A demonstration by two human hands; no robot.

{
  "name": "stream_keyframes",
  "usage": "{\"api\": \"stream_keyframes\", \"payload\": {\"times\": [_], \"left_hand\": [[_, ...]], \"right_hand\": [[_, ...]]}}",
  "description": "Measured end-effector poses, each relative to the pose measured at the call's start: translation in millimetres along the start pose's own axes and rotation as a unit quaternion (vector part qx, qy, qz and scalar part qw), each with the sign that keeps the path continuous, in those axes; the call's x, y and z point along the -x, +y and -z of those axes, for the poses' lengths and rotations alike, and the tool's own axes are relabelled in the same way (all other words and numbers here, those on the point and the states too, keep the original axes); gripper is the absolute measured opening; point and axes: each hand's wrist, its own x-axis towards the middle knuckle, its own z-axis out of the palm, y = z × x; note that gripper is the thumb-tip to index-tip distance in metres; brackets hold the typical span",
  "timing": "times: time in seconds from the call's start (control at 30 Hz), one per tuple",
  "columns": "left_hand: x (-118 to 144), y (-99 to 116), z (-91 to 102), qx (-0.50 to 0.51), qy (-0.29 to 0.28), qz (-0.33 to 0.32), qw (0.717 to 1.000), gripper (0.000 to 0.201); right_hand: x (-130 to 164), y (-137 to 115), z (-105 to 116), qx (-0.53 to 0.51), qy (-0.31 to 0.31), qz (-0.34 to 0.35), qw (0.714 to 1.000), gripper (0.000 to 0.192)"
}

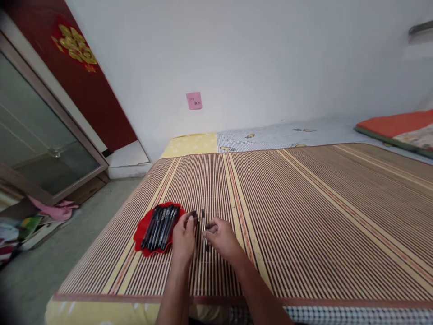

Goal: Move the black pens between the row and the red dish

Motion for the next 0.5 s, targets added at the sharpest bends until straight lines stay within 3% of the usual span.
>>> {"api": "stream_keyframes", "payload": {"times": [0.1, 0.23, 0.37, 0.5], "left_hand": [[-2.2, -0.8, 8.4, -0.158, 0.009, -0.057, 0.986, 0.029], [0.6, 2.5, 12.4, -0.287, -0.057, -0.044, 0.955, 0.035], [4.5, 5.1, 10.0, -0.305, -0.099, -0.023, 0.947, 0.035], [3.1, -1.2, 7.4, -0.287, -0.089, -0.014, 0.954, 0.034]], "right_hand": [[-5.3, 12.9, 2.3, 0.059, 0.042, -0.011, 0.997, 0.014], [-9.6, 22.0, -1.1, 0.2, 0.079, 0.014, 0.977, 0.014], [-9.0, 17.9, -9.4, 0.276, 0.074, 0.024, 0.958, 0.015], [-4.6, 12.3, -16.7, 0.315, 0.068, 0.032, 0.946, 0.018]]}}
